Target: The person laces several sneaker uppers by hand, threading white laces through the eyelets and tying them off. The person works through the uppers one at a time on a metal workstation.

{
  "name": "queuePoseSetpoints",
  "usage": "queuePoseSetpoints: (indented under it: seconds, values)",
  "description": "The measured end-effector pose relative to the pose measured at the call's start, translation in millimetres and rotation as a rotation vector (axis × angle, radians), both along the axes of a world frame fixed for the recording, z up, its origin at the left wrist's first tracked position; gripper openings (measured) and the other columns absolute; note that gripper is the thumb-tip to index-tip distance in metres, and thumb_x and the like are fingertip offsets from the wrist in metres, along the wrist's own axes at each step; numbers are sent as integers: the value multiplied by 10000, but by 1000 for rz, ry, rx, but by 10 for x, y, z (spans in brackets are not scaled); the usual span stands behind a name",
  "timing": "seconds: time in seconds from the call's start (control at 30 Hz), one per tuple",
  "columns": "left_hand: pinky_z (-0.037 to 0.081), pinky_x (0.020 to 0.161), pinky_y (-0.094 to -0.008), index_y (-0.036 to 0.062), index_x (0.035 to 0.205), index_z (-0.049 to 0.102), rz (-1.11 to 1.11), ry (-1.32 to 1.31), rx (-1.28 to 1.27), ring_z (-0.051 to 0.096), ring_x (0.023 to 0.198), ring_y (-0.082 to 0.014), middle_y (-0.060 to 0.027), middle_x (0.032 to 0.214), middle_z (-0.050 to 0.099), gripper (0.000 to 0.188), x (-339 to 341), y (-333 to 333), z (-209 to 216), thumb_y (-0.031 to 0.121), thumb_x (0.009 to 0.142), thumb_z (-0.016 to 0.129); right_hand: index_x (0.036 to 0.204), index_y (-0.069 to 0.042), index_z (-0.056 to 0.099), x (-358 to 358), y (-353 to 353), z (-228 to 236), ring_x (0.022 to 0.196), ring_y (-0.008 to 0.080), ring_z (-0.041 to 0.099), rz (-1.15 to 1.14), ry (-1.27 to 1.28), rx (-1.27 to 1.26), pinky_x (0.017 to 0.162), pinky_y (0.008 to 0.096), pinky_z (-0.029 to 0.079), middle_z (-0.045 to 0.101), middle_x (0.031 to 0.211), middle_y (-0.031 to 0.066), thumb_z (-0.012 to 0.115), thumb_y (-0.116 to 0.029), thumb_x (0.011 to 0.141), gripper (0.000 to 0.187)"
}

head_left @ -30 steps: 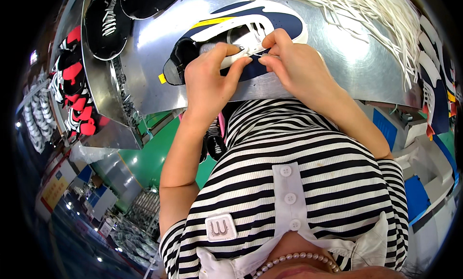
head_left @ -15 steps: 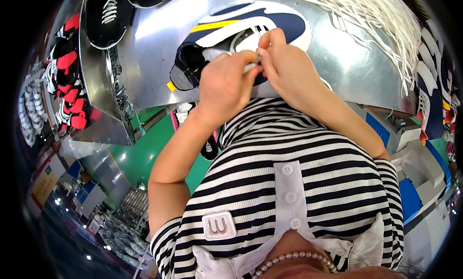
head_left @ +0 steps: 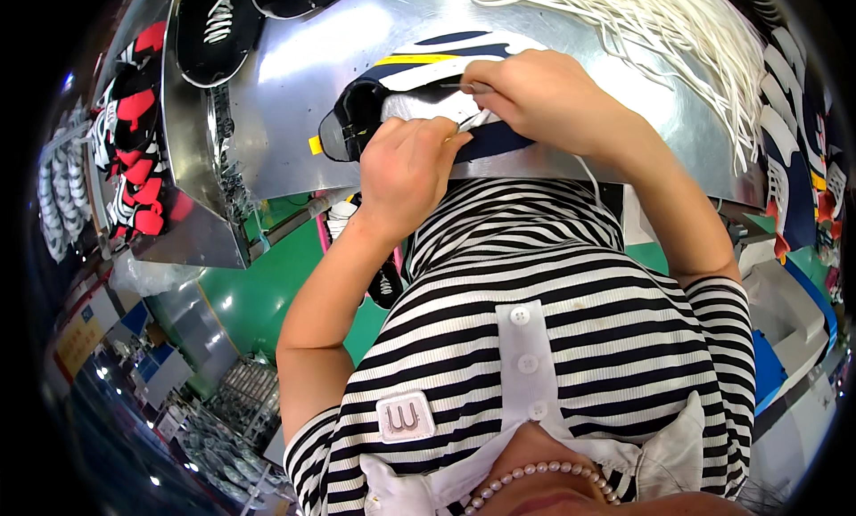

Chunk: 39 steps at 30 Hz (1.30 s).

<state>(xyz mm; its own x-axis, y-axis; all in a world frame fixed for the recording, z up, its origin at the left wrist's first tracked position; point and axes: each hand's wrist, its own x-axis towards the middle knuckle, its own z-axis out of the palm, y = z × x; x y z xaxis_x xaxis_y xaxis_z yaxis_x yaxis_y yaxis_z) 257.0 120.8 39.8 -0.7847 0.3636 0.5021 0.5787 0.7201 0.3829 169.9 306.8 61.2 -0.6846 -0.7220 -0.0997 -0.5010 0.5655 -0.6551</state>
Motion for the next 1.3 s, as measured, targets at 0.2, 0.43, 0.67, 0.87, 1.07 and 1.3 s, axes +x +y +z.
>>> queuePoseSetpoints:
  seconds: [0.2,0.43,0.67,0.87,1.07,1.3]
  values:
    - [423,552,-351,50,978,547,-69,-53,34,554,583,-247,-63,730,619,332,-26,-54,-13,79,754,791,1013,-65,701,133,-58,-78,717,169,636,-161,-225,-409,649,310,495,691,817,44,656,-124,860,171]
    - [513,656,-386,-1,1153,470,-56,-324,107,653,722,-327,-120,813,669,512,-22,-104,61,182,792,785,997,-10,703,-195,48,243,803,74,635,-374,-241,-980,723,215,499,697,929,27,654,-75,899,128]
    - [495,724,-390,7,1250,464,371,-765,469,649,790,-311,-195,894,658,585,-123,-55,217,350,858,731,910,-30,689,-6,-267,-119,705,64,558,-372,-623,-622,650,216,441,654,779,8,683,-128,856,112]
    - [504,756,-240,-12,1117,542,453,-531,521,643,853,-112,-98,944,691,319,-109,25,49,75,869,721,1078,-32,637,60,-248,-68,783,106,629,-368,-489,-654,701,262,485,669,867,44,644,-177,914,219]
    - [512,745,-243,-6,1091,547,499,-494,482,645,825,-107,-88,922,695,302,-86,28,52,47,851,723,1037,-44,573,234,-73,-78,706,264,686,-280,-40,-432,613,328,519,702,821,118,649,-151,908,184]
    - [514,716,-258,0,1104,556,480,-385,386,651,776,-123,-90,899,685,318,-101,35,6,44,834,718,1019,-53,547,158,-128,-77,672,256,677,-148,239,-228,557,330,499,692,768,95,659,-120,877,193]
